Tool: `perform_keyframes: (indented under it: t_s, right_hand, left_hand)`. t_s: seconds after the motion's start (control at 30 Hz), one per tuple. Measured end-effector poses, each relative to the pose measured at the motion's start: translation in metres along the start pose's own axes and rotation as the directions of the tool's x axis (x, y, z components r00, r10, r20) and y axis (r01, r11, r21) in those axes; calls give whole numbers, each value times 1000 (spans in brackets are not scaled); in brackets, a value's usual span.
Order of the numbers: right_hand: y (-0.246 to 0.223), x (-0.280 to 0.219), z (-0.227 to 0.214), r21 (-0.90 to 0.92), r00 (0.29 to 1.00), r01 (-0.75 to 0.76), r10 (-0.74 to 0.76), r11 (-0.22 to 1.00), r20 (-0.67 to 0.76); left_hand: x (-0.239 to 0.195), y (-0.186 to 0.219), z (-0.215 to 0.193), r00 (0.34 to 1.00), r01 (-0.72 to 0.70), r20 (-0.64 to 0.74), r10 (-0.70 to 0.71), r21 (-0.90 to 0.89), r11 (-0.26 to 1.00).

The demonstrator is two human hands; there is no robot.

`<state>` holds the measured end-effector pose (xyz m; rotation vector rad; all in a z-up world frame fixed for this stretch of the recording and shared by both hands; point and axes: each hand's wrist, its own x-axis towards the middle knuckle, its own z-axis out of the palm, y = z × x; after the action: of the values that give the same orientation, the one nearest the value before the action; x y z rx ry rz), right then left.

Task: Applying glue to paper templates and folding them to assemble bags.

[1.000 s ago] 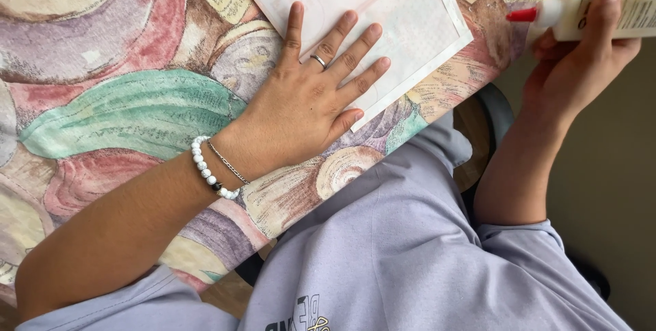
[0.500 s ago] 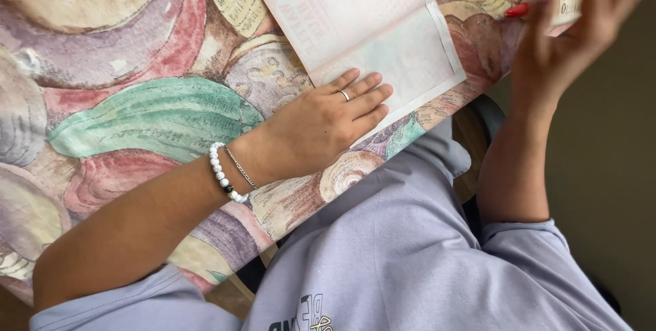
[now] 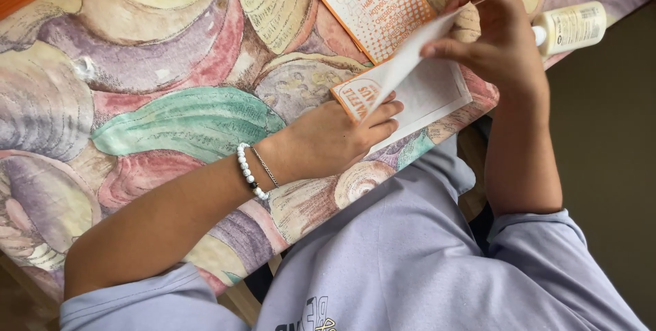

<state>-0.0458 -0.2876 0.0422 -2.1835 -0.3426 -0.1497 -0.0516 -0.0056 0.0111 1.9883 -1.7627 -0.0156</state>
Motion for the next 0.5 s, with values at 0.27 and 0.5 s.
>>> perform_keyframes:
  t_s: [0.27,0.5]
  right_hand:
    - [-12,-26,-13,205,991,126,-134,971,26]
    - [-47,-35,-3,290,965,262,-253,920,-70]
  left_hand:
    - [2,39,-59,864,-309,-486,128,-313,898]
    - [12,17,-92,702,229,-335,-628,-729,645]
